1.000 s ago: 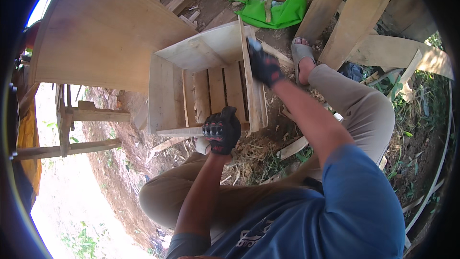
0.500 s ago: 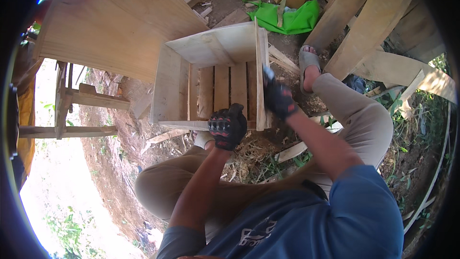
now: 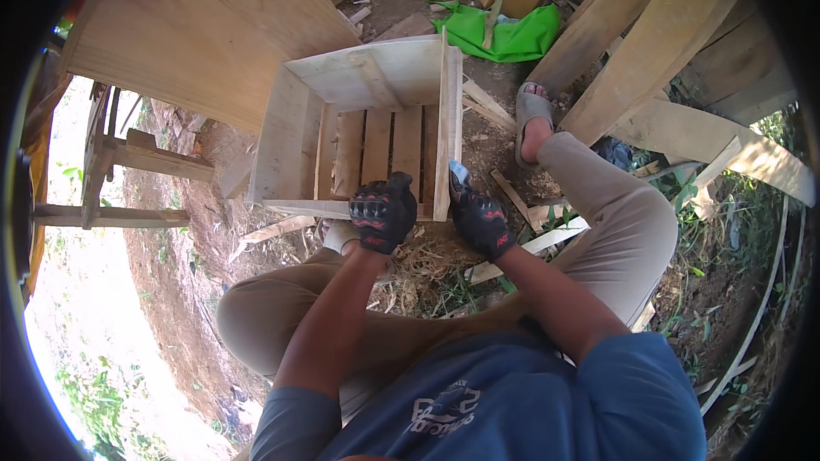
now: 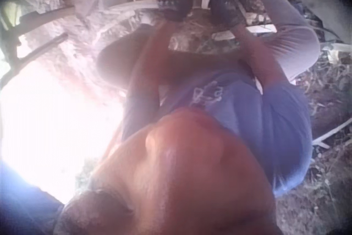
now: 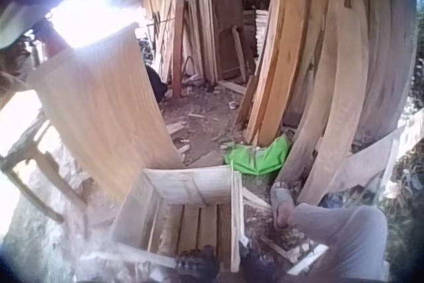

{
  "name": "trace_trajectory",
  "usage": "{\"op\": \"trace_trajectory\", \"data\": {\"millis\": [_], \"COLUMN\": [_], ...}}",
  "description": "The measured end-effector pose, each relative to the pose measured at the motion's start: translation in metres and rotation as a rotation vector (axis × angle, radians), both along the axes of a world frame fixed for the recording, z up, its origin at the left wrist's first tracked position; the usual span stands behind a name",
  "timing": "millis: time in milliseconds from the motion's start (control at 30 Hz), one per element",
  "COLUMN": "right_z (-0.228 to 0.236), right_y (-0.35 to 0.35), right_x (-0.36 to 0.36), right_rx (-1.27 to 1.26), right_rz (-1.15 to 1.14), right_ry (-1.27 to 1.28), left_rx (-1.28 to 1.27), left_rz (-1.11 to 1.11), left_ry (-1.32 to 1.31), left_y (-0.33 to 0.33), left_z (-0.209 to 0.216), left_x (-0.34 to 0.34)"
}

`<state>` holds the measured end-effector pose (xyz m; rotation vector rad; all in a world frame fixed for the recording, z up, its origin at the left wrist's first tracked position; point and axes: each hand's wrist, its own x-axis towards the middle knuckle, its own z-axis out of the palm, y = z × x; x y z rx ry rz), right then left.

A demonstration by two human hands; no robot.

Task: The person polishes the internal and external surfaces of a wooden crate by hand using a piece of sandpaper.

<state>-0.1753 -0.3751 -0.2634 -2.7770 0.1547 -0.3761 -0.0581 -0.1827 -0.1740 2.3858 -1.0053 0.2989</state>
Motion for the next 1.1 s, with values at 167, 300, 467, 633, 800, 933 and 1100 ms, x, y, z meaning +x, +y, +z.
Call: {"op": "trace_trajectory", "data": {"millis": [167,300,467,633,800,933,1100], "right_z": [0.047,0.048,0.042,0.013,0.026,0.032,0.062], "right_y": [-0.036,-0.112,-0.084,-0.002,-0.001,-0.086,-0.109], "right_x": [0.104,0.178,0.149,0.015,0.027,0.129,0.201], "right_rx": [0.164,0.255,0.245,0.253,0.293,0.231,0.281], "right_rz": [-0.279,-0.351,-0.265,-0.087,-0.112,-0.279,-0.313], "right_ry": [0.243,0.18,0.163,0.194,0.157,0.182,0.082], "left_rx": [0.024,0.043,0.057,0.1,-0.014,-0.023,0.023], "left_rz": [0.046,0.01,0.029,0.028,0.02,-0.006,0.026], "left_ry": [0.039,0.026,0.028,0.085,0.032,-0.045,-0.056], "left_y": [0.003,-0.007,-0.004,-0.001,0.006,-0.005,0.002], "left_z": [0.002,0.008,0.011,0.01,-0.001,0.002,-0.006], "left_x": [-0.004,-0.001,-0.003,0.0,-0.002,-0.001,0.001]}}
